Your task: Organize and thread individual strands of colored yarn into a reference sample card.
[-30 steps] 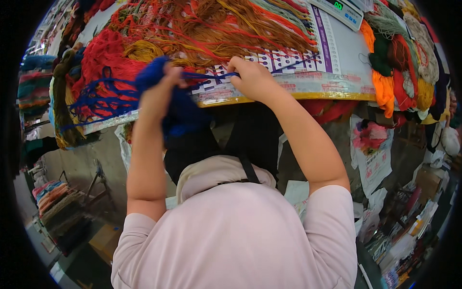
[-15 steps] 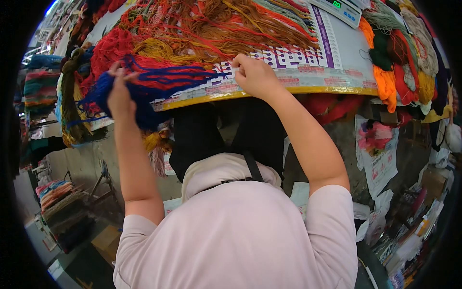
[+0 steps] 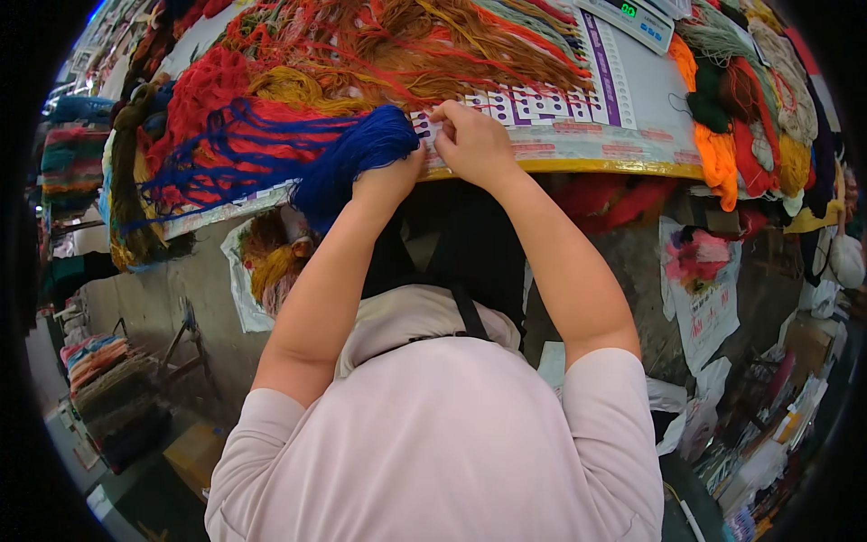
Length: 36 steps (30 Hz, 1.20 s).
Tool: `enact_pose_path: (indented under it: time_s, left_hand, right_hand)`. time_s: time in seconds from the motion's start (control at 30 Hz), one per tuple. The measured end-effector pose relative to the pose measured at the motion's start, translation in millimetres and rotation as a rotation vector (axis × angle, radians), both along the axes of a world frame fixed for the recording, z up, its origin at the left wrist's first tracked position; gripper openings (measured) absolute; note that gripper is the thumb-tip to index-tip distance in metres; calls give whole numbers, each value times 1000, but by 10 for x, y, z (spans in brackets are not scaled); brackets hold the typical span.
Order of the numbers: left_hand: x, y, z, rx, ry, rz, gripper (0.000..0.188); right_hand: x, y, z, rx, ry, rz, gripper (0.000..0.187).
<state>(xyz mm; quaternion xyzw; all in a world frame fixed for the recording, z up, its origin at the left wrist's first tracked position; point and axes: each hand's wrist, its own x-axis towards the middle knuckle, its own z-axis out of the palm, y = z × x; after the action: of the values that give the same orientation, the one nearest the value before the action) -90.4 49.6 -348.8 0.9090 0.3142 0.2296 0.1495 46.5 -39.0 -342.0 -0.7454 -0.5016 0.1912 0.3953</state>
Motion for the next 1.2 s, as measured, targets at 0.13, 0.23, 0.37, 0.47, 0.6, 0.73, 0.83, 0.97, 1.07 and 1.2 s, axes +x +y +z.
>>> enact_pose_path:
  time_s: [0.13, 0.23, 0.37, 0.47, 0.6, 0.73, 0.83, 0.97, 1.07, 1.2]
  left_hand:
    - [-15, 18, 33, -65, -19, -3, 18]
    - [-87, 94, -38, -55, -105, -17, 13]
    - [-107, 92, 31, -77, -200, -68, 15]
    - [-80, 29, 107, -117, -256, -114, 15]
    - [-59, 52, 42, -9, -105, -117, 14]
    - [-68, 106, -113, 40, -110, -83, 12]
    - [-58, 169, -74, -35, -32, -77, 25]
    - [-27, 206, 49, -25, -2, -56, 22]
    - [-69, 300, -64, 210, -99, -15, 25]
    - [-278, 461, -207, -195, -95, -21, 23]
  right_hand:
    - [19, 4, 10, -22, -19, -8, 19]
    - [38, 18, -10, 6, 18, 6, 20]
    - [31, 9, -3, 11, 21, 33, 21]
    - [42, -21, -6, 35, 31, 31, 22]
    - [43, -34, -18, 53, 11, 35, 24]
    - [12, -19, 5, 48, -96, 46, 27]
    - [-1, 6, -12, 58, -190, 44, 28]
    - [-6, 28, -28, 30, -272, 32, 26]
    - [-12, 42, -65, 74, -326, 36, 25]
    - [-27, 46, -41, 62, -327, 32, 23]
